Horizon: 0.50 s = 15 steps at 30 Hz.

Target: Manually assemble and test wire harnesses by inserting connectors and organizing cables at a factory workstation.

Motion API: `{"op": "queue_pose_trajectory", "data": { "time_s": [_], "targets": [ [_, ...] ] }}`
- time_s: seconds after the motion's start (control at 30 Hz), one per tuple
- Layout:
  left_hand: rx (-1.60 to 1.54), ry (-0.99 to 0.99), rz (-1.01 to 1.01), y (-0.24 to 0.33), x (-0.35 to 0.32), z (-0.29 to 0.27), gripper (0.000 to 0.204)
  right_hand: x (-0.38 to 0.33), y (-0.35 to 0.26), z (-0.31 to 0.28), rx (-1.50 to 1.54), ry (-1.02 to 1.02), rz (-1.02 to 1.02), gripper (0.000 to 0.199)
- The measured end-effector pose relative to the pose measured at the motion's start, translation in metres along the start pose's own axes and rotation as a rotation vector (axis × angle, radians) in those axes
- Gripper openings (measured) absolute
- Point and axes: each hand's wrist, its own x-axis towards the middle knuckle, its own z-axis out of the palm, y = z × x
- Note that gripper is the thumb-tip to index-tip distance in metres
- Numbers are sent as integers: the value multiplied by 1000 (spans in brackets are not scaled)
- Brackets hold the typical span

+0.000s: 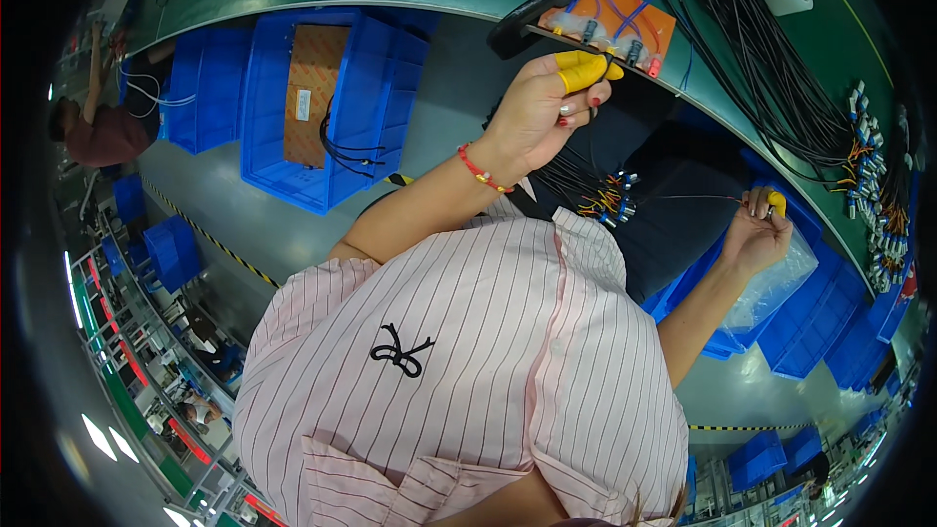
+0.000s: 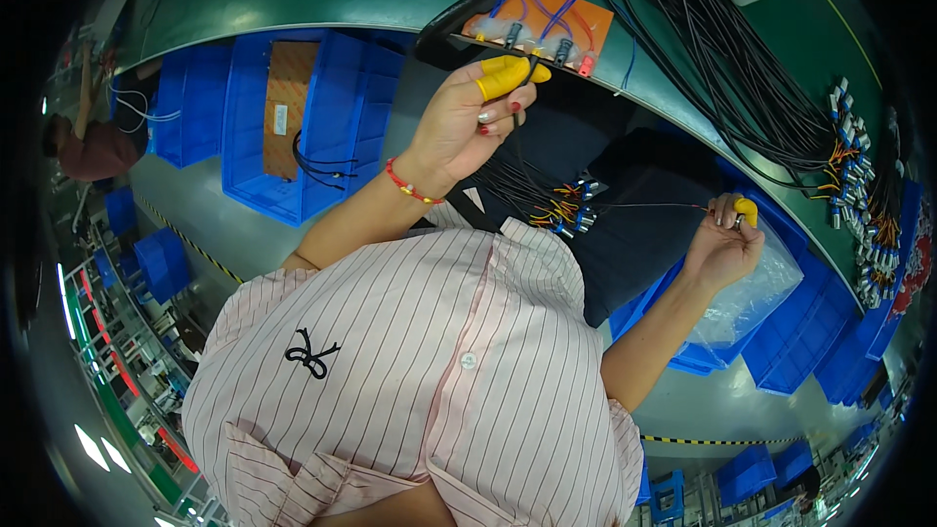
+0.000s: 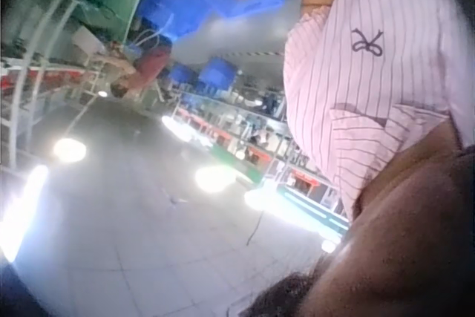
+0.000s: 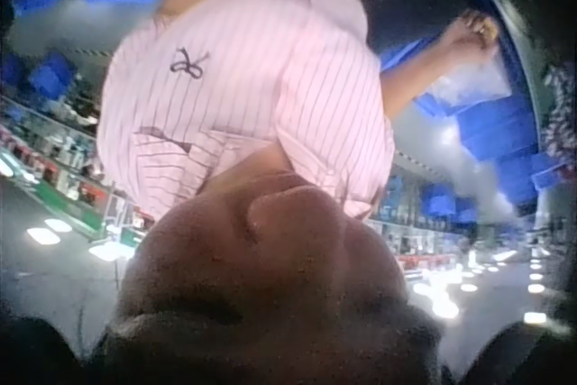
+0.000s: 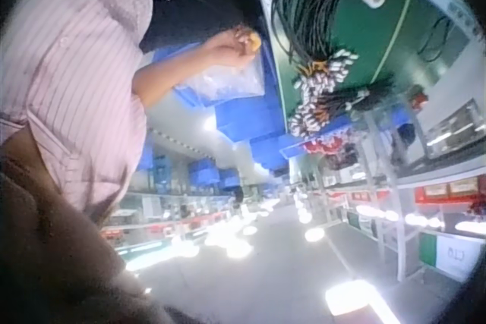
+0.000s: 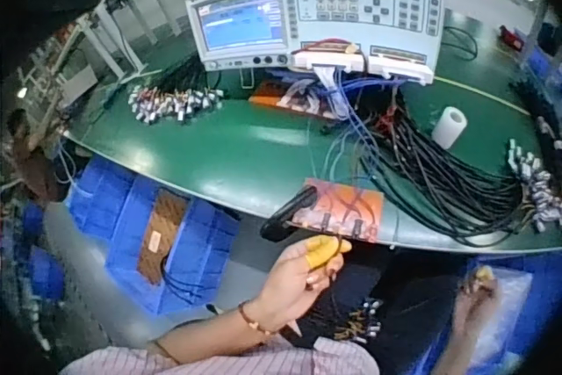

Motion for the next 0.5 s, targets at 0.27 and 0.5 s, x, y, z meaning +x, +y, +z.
{"op": "queue_pose_trajectory", "data": {
  "time_s": [0.27, 0.5],
  "targets": [
    [5, -32, 1, 0, 5, 0, 20, -4, -2, 1, -12, -115, -34, 12],
    [120, -146, -128, 9, 11, -4, 32, -20, -18, 2, 26, -73, -49, 14]
  ]
}}
